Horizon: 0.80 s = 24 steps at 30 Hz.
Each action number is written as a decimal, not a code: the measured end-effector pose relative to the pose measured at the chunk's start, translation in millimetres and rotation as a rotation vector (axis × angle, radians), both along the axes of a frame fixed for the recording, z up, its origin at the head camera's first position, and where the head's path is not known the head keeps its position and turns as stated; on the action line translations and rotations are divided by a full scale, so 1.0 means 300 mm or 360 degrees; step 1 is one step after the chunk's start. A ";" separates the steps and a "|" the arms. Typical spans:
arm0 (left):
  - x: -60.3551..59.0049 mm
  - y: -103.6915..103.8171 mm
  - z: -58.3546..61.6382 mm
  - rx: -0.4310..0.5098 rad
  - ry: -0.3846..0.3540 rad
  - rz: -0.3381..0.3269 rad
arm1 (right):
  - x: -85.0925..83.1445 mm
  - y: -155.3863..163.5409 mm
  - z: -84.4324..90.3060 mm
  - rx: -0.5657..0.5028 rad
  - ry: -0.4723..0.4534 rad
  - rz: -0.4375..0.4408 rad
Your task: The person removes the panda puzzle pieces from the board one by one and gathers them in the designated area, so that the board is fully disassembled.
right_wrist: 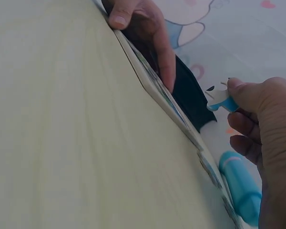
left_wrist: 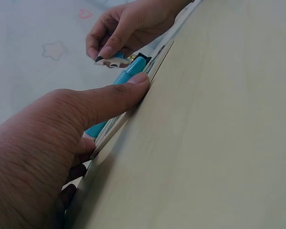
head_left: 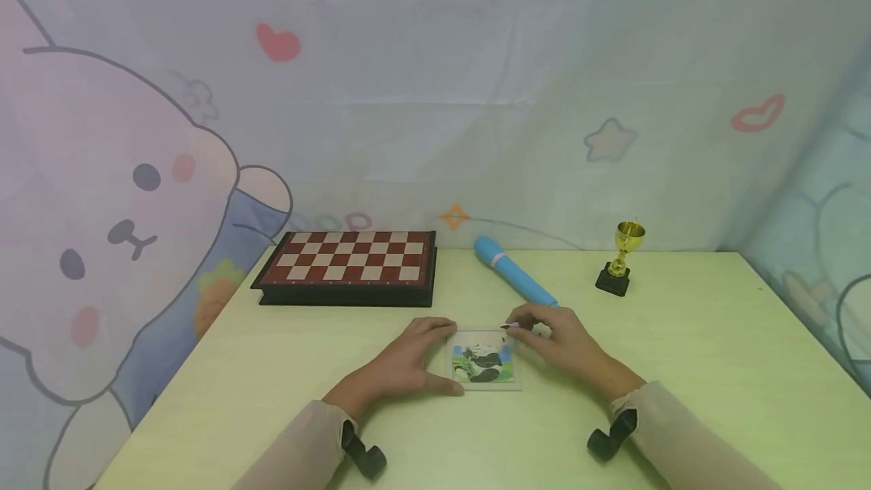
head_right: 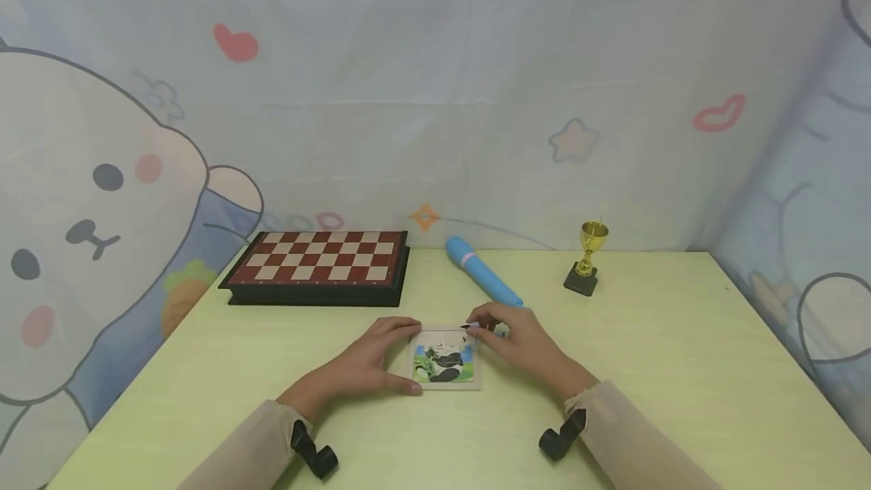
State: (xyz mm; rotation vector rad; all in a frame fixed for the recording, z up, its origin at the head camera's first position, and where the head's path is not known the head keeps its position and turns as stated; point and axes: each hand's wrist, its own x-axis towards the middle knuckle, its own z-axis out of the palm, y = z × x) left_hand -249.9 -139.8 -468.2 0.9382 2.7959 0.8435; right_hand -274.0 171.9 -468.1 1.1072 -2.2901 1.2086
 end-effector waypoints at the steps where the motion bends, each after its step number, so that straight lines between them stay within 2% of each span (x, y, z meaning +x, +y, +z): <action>1: 0.001 0.002 0.001 -0.0002 -0.0002 0.0002 | 0.004 0.017 0.000 -0.0007 -0.0009 -0.0026; 8: 0.010 0.010 0.011 -0.0012 -0.0008 0.0007 | 0.020 0.157 0.002 -0.0070 0.0018 -0.0161; 13: 0.007 0.013 0.014 -0.0011 -0.0003 0.0001 | 0.020 0.281 -0.004 -0.0019 0.0046 -0.0338; 18: 0.011 0.013 0.015 -0.0016 -0.0012 0.0003 | 0.022 0.399 -0.021 0.0074 -0.0096 -0.0422; 21: 0.014 0.011 0.018 -0.0019 -0.0008 0.0007 | 0.017 0.430 -0.036 0.0152 -0.0213 -0.0406; 24: 0.012 0.008 0.017 -0.0020 -0.0001 0.0014 | 0.005 0.434 -0.049 0.0238 -0.0255 -0.0362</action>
